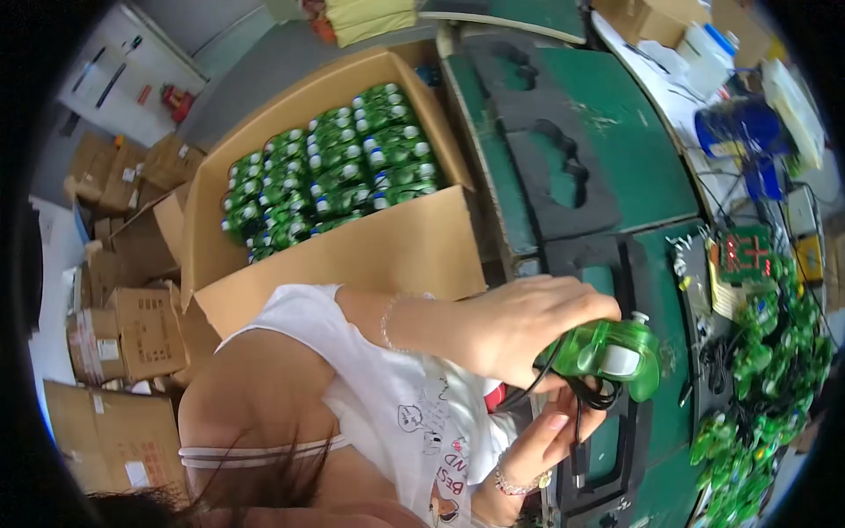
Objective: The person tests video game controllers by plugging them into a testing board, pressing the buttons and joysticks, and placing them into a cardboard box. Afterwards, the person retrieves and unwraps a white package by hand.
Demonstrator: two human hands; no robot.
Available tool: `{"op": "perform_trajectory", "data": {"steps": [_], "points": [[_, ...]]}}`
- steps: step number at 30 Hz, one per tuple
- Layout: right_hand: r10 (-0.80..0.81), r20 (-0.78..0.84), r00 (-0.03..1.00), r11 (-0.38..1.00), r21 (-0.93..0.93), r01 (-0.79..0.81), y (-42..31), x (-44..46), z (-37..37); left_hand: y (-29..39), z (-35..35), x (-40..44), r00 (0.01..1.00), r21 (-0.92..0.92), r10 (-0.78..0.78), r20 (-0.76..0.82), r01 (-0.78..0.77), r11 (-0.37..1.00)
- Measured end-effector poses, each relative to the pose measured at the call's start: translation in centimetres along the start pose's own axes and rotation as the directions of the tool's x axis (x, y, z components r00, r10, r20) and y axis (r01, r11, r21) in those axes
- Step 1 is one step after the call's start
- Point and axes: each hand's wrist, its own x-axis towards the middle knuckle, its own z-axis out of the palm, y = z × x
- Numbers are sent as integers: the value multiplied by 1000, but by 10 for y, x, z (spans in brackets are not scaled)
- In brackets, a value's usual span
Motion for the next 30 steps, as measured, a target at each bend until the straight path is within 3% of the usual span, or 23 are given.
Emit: {"op": "perform_trajectory", "data": {"steps": [3, 4, 6, 7, 8, 9, 10, 12, 13, 15, 17, 18, 19, 20, 21, 22, 24, 27, 30], "points": [[15, 415, 910, 999, -49, 5, 8, 1, 12, -14, -28, -14, 991, 99, 19, -129, -6, 995], [39, 407, 913, 990, 108, -90, 11, -5, 27, -19, -41, -22, 987, 138, -24, -159, 46, 989], [217, 604, 767, 956, -289, -43, -3, 18, 39, -26, -67, -42, 972, 262, -133, -196, 183, 948], [182, 705, 685, 875, -435, 215, 4, 27, 34, -26, -89, -52, 942, 336, -258, -216, 320, 886], [96, 755, 649, 794, -451, 407, -1, 30, 34, -21, -116, -63, 894, 402, -376, -243, 445, 800], [131, 730, 670, 865, -415, 283, 5, 31, 29, -10, -143, -72, 812, 413, -499, -303, 584, 699], [177, 706, 686, 915, -375, 149, 12, 30, 20, -12, -172, -89, 826, 543, -454, -335, 563, 623], [331, 528, 782, 902, -421, -98, 15, 28, 14, -9, -231, -135, 783, 679, -517, -347, 590, 438], [345, 484, 804, 907, -394, -151, 20, 25, 11, -4, -255, -159, 652, 671, -620, -436, 695, 259], [364, 461, 809, 910, -361, -204, 27, 23, 6, -10, -298, -226, 591, 648, -546, -594, 754, 111], [381, 465, 799, 907, -357, -224, 26, 22, 4, -11, -324, -286, 363, 492, -612, -702, 869, -49], [386, 462, 798, 905, -355, -233, 25, 21, 4, -8, -324, -310, 311, 486, -615, -724, 864, -135], [378, 442, 813, 910, -340, -238, 26, 21, 4, -17, -333, -350, 347, 577, -669, -657, 803, -150], [378, 442, 814, 909, -345, -235, 26, 22, 3, -17, -330, -360, 193, 635, -765, -615, 697, -334], [378, 440, 814, 907, -351, -232, 26, 24, 1, -24, -327, -378, 133, 702, -813, -566, 596, -391], [381, 441, 813, 905, -359, -229, 25, 24, 0, -29, -323, -394, 70, 703, -840, -538, 588, -401], [383, 417, 825, 904, -355, -240, 22, 23, 3, -42, -314, -425, 73, 694, -833, -549, 595, -405], [403, 383, 831, 892, -367, -263, 22, 21, 1, -72, -310, -459, 59, 558, -826, -561, 763, -325], [400, 363, 841, 892, -366, -266, 24, 19, 1, -79, -305, -454, 19, 434, -714, -700, 805, -404]]}}
